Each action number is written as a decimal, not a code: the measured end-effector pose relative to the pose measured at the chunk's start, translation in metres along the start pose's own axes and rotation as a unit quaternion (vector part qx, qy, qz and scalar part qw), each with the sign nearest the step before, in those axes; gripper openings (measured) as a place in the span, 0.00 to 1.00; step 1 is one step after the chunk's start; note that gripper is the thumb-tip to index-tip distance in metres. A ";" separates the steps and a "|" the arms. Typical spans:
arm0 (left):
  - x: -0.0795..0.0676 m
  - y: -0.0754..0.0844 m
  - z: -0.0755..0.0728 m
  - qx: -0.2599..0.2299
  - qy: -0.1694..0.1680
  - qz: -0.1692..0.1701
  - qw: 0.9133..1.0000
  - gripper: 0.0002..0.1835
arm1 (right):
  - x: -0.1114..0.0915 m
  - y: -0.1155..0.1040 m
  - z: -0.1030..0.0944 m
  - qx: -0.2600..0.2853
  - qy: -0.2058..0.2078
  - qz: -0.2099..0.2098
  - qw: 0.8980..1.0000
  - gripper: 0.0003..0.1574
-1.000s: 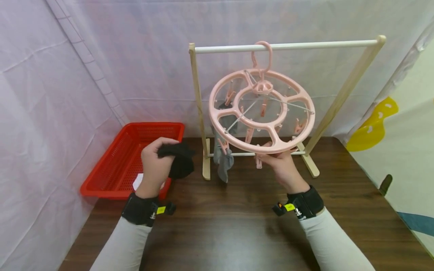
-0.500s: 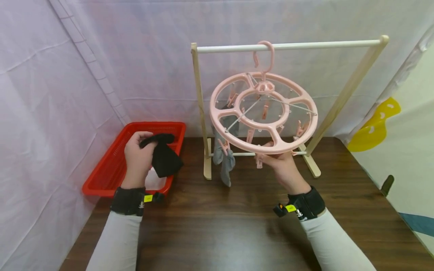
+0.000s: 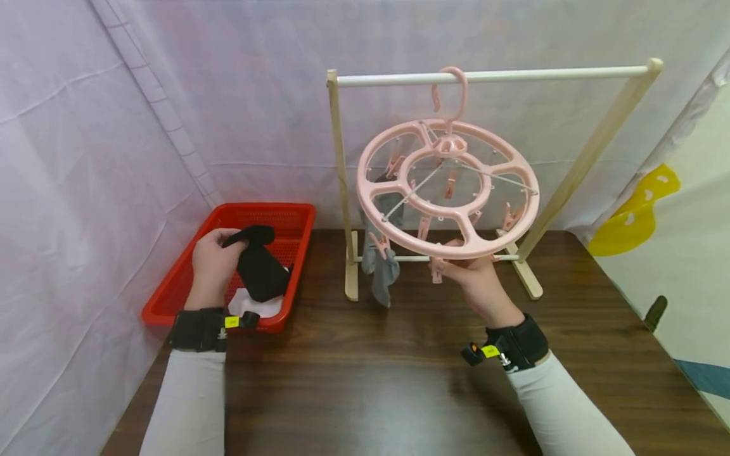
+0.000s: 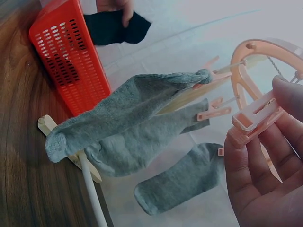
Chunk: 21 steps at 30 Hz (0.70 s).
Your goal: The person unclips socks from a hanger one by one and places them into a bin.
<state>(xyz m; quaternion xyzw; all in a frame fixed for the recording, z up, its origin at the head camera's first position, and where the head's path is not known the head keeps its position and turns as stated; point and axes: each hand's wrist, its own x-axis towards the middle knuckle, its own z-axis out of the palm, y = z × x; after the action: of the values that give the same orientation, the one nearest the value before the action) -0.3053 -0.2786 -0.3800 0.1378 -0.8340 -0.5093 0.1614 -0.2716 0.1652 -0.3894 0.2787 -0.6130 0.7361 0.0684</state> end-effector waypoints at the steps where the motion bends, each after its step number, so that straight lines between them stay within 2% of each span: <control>1: 0.000 0.000 -0.001 0.023 -0.011 -0.001 1.000 0.23 | 0.000 0.002 -0.001 0.001 0.001 -0.002 1.000 0.04; 5: -0.003 0.001 0.001 0.084 -0.029 0.009 0.996 0.33 | 0.000 0.009 -0.004 0.000 0.010 -0.007 1.000 0.07; 9: -0.008 0.006 0.008 0.121 -0.036 0.029 0.992 0.37 | -0.001 0.010 -0.005 0.000 0.029 0.000 1.000 0.11; 14: -0.015 0.010 0.019 0.131 -0.025 0.060 0.989 0.36 | -0.001 0.009 -0.004 0.004 0.036 0.009 0.999 0.15; 21: -0.033 0.020 0.044 0.112 -0.005 0.151 0.982 0.29 | -0.001 0.008 -0.004 0.012 0.031 -0.005 0.999 0.17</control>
<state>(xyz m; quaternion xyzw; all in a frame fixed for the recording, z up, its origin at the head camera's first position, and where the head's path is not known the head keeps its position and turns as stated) -0.2947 -0.2215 -0.3846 0.0247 -0.8979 -0.3827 0.2159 -0.2758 0.1672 -0.3974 0.2599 -0.6007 0.7510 0.0874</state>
